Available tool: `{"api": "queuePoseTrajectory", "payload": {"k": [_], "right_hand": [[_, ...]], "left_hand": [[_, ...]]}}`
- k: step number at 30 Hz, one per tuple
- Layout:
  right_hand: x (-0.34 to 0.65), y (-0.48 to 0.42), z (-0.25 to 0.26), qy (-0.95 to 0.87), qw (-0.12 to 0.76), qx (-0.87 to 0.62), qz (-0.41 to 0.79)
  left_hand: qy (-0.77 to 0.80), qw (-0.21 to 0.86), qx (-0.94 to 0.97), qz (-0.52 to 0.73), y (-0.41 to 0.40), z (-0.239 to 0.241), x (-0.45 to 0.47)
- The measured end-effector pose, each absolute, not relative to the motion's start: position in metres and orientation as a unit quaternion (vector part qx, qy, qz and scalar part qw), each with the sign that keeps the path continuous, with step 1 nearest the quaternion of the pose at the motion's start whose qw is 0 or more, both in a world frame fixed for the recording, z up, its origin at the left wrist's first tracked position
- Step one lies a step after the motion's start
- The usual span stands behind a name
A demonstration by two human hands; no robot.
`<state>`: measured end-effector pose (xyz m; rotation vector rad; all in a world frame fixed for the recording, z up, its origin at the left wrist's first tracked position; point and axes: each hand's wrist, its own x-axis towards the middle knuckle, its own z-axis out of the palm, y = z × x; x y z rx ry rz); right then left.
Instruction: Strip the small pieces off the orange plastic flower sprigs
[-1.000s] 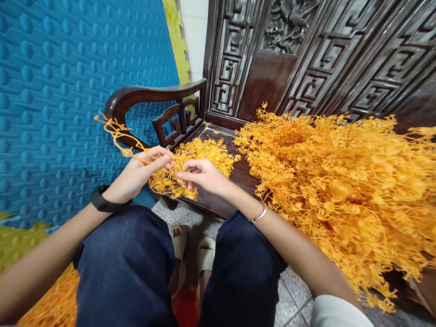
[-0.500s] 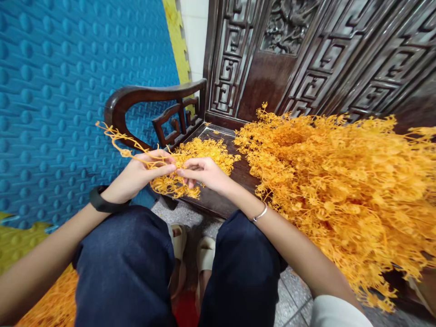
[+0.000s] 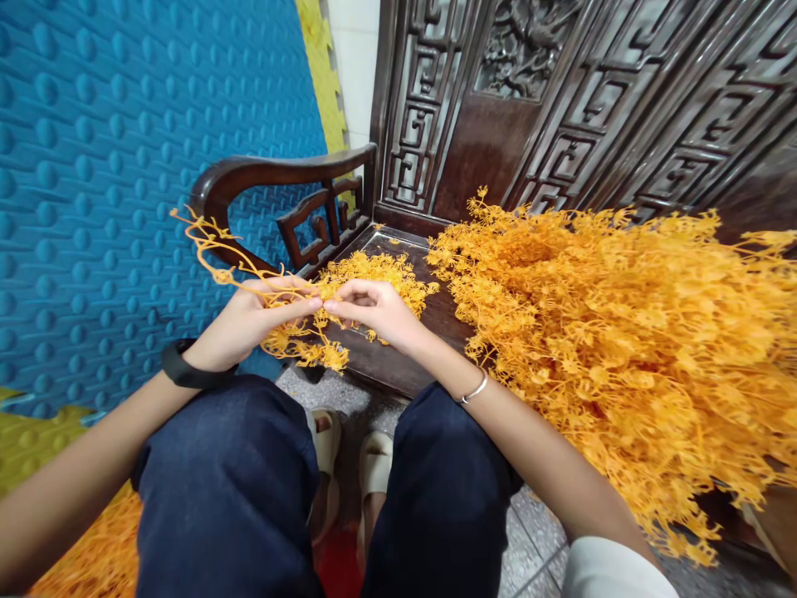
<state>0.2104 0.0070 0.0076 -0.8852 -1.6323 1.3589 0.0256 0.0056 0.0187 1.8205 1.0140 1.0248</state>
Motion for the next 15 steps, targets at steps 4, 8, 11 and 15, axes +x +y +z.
{"api": "queuePoseTrajectory", "payload": {"k": [4, 8, 11, 15], "right_hand": [[0.2089, 0.0059, 0.0083, -0.641, 0.428, -0.34, 0.538], [0.2072, 0.0036, 0.0084, -0.653, 0.432, -0.334, 0.525], [0.2062, 0.0025, 0.0073, -0.65, 0.44, -0.34, 0.519], [0.2053, 0.0029, 0.0055, -0.653, 0.449, -0.335, 0.509]], "left_hand": [[0.393, 0.4, 0.72, 0.409, 0.0088, 0.015, 0.0247], [0.368, 0.411, 0.746, 0.374, 0.0101, 0.0144, 0.026], [0.36, 0.407, 0.758, 0.361, 0.0086, 0.0173, 0.0285], [0.361, 0.446, 0.738, 0.356, 0.0056, 0.0195, 0.0299]]}}
